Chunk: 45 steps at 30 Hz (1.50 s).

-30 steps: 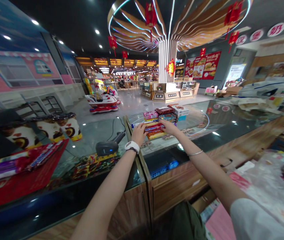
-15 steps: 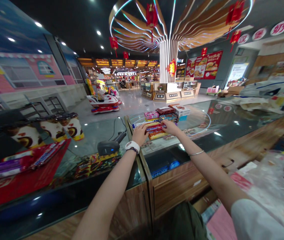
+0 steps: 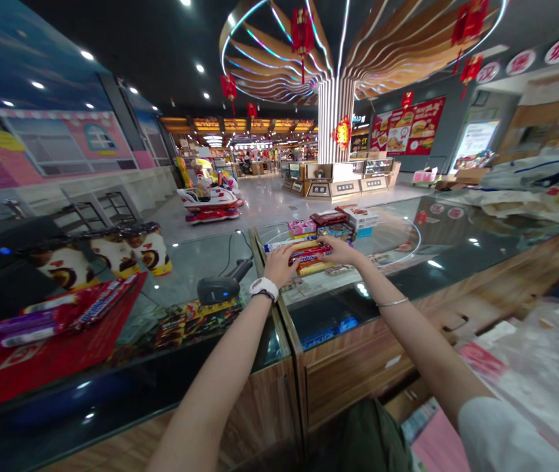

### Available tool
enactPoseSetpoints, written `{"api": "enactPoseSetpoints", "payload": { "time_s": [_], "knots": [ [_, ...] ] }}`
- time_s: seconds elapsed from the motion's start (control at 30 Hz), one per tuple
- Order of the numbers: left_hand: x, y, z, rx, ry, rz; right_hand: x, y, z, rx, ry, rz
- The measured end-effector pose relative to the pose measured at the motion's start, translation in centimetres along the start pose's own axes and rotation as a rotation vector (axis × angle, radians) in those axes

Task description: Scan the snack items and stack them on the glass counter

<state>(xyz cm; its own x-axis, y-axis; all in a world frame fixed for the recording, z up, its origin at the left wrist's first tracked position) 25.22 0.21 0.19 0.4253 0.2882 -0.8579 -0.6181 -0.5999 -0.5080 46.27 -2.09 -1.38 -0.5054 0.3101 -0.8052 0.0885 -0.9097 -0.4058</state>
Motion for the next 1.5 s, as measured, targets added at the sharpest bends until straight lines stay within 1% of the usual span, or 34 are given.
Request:
{"api": "enactPoseSetpoints", "payload": {
  "time_s": [0.07, 0.17, 0.27, 0.37, 0.5, 0.6, 0.7, 0.8, 0.93, 1.03, 1.13, 1.27, 1.37, 1.5],
  "knots": [
    [0.1, 0.0, -0.1, 0.006, 0.003, 0.014, 0.3, 0.2, -0.6, 0.005, -0.023, 0.052],
    [0.4, 0.1, -0.3, 0.040, 0.001, 0.071, 0.9, 0.5, -1.3, 0.051, -0.030, 0.128],
    [0.9, 0.1, -0.4, 0.055, -0.014, 0.129, 1.3, 0.5, -1.5, 0.071, -0.027, 0.169],
    [1.1, 0.0, -0.4, 0.051, -0.035, 0.150, 1.3, 0.3, -1.1, 0.043, -0.022, 0.167],
    [1.2, 0.0, -0.3, 0.056, -0.042, 0.146, 1.4, 0.2, -0.8, 0.019, -0.022, 0.135],
    [1.2, 0.2, -0.3, 0.052, -0.054, 0.148, 1.6, 0.1, -0.8, 0.014, -0.027, 0.138],
    [1.0, 0.4, -0.5, 0.037, -0.067, 0.163, 1.9, 0.3, -0.3, 0.005, -0.038, 0.160],
    [0.2, 0.8, -0.8, 0.028, -0.091, 0.160, 1.8, 0.4, 0.8, -0.007, -0.051, 0.154],
    [-1.7, 1.9, -1.2, 0.019, -0.154, 0.123, 1.6, 0.4, 3.0, -0.053, -0.057, 0.117],
    [-3.8, 3.1, -1.2, 0.033, -0.193, 0.076, 1.6, 0.4, 5.2, -0.103, -0.054, 0.096],
    [-6.2, 4.8, -0.4, 0.026, -0.219, 0.045, 1.9, 0.2, 7.9, -0.163, -0.045, 0.091],
    [-9.6, 7.7, 1.8, -0.036, -0.233, -0.009, 2.6, 0.0, 12.4, -0.276, -0.045, 0.068],
    [-11.9, 10.3, 4.2, -0.126, -0.257, -0.044, 3.5, -0.2, 16.2, -0.367, -0.048, 0.065],
    [-14.3, 13.5, 7.8, -0.251, -0.303, -0.080, 5.4, -0.6, 21.0, -0.431, -0.046, 0.080]
  ]
}}
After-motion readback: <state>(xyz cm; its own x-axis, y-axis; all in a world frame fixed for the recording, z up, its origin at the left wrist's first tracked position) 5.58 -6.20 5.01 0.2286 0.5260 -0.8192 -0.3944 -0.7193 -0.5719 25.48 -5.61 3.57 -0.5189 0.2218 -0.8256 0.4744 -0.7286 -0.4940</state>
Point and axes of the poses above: each hand's wrist, its own y-axis away from the middle knuckle, its own x-axis out of the palm, z = x × y, the point moved 5 cm from there along -y, towards the middle knuckle, and after that the axes turned 6 degrees about -y, right-handed, at the moved point
